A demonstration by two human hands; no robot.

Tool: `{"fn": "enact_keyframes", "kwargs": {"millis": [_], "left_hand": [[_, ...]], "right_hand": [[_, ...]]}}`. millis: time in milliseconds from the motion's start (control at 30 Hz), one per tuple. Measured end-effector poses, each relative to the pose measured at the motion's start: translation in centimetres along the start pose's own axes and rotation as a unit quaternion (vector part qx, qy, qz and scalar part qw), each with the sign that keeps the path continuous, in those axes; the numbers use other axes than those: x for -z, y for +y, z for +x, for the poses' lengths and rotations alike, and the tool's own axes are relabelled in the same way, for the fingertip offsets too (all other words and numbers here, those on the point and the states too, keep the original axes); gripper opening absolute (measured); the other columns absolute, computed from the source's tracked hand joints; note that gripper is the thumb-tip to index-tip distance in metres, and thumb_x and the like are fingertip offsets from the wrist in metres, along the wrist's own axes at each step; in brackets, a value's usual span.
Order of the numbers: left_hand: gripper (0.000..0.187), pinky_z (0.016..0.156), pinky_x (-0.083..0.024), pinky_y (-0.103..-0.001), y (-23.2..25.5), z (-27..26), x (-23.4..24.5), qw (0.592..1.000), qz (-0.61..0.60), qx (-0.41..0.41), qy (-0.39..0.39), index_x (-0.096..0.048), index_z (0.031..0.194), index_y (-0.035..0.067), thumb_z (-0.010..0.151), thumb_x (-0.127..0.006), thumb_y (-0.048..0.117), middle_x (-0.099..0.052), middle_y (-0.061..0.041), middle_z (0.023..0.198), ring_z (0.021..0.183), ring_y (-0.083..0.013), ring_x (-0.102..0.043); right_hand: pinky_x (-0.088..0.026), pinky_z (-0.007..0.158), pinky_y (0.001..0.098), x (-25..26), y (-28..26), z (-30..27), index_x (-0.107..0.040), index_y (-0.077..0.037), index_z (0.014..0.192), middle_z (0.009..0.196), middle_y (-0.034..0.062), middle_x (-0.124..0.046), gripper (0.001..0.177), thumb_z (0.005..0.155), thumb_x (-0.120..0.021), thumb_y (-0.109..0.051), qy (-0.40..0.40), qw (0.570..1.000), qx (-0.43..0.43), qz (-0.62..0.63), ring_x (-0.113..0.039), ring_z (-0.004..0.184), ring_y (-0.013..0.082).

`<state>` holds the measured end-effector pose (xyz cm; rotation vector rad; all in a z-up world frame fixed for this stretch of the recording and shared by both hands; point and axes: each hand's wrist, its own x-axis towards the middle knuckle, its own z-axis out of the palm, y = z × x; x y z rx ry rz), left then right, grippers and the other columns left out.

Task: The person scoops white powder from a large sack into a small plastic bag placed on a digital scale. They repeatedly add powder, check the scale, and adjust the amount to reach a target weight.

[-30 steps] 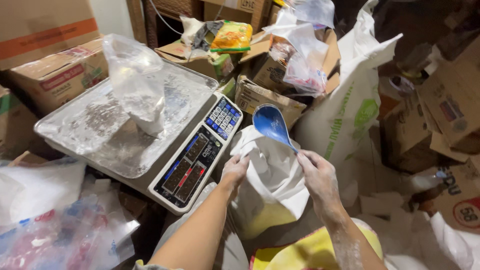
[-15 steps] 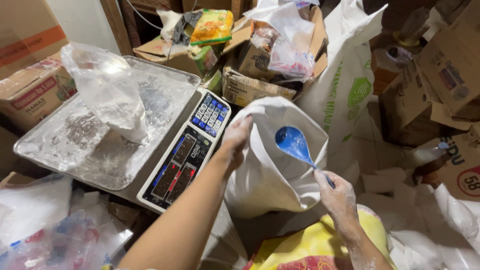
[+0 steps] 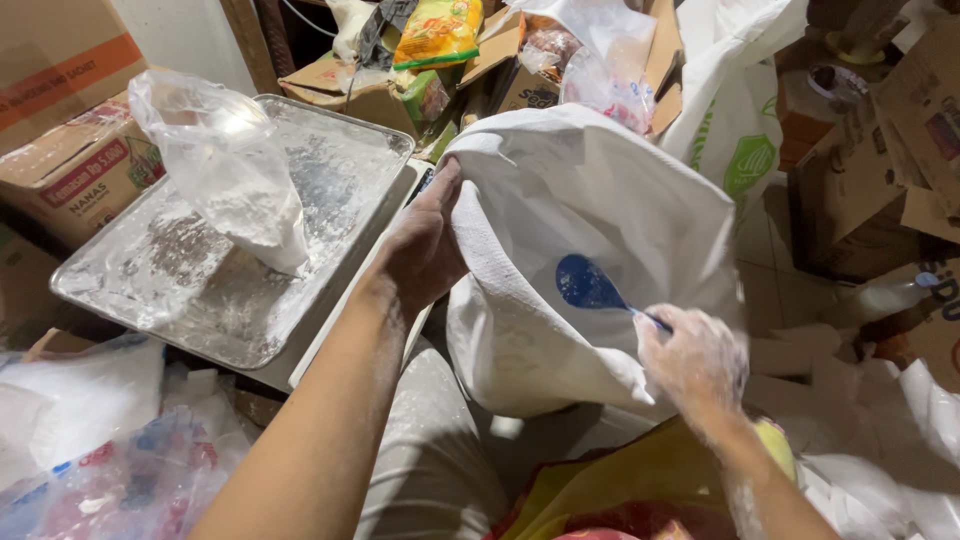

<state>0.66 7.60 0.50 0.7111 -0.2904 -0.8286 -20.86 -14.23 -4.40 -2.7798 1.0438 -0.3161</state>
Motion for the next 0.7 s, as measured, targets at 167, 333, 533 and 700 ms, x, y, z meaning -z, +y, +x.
{"fn": "enact_keyframes", "kwargs": {"millis": [167, 333, 533, 700], "left_hand": [[0.052, 0.110, -0.048, -0.039, 0.0, 0.4, -0.2, 0.991, -0.063, -0.009, -0.117, -0.048, 0.149, 0.005, 0.112, -0.047, 0.043, -0.061, -0.009, 0.135, 0.121, -0.0215, -0.059], [0.045, 0.106, -0.049, -0.033, 1.6, -0.4, 0.1, 0.999, -0.014, -0.033, -0.020, -0.056, 0.141, 0.014, 0.103, -0.053, 0.036, -0.065, -0.001, 0.133, 0.120, -0.0126, -0.061], [0.045, 0.089, -0.057, -0.040, 2.8, -1.2, 0.4, 0.995, 0.074, -0.024, 0.062, -0.061, 0.130, 0.007, 0.103, -0.054, 0.042, -0.072, -0.008, 0.112, 0.094, -0.0206, -0.069], [0.037, 0.089, -0.056, -0.034, 0.6, 0.5, -0.9, 0.963, 0.149, -0.186, 0.128, -0.068, 0.128, 0.007, 0.104, -0.057, 0.033, -0.075, -0.009, 0.116, 0.096, -0.0168, -0.069]], "right_hand": [[-0.046, 0.099, 0.0509, -4.5, -0.7, 3.6, -0.073, -0.014, 0.111, 0.111, 0.0164, -0.071, 0.034, 0.095, -0.051, -0.034, -0.078, 0.986, 0.115, -0.090, -0.065, 0.109, 0.0351], [-0.053, 0.097, 0.0431, -9.8, 1.7, 8.9, -0.069, -0.016, 0.117, 0.109, 0.0158, -0.072, 0.030, 0.103, -0.045, -0.025, 0.016, 0.985, 0.167, -0.047, -0.068, 0.104, 0.0334], [-0.048, 0.097, 0.0478, -5.4, 3.7, 13.0, -0.067, -0.013, 0.126, 0.120, 0.0205, -0.069, 0.037, 0.103, -0.053, -0.037, 0.117, 0.980, 0.073, 0.143, -0.063, 0.112, 0.0424], [-0.046, 0.099, 0.0498, 3.7, 2.0, 14.1, -0.066, -0.020, 0.134, 0.123, 0.0177, -0.067, 0.044, 0.101, -0.052, -0.045, 0.084, 0.991, -0.006, 0.103, -0.060, 0.115, 0.0429]]}}
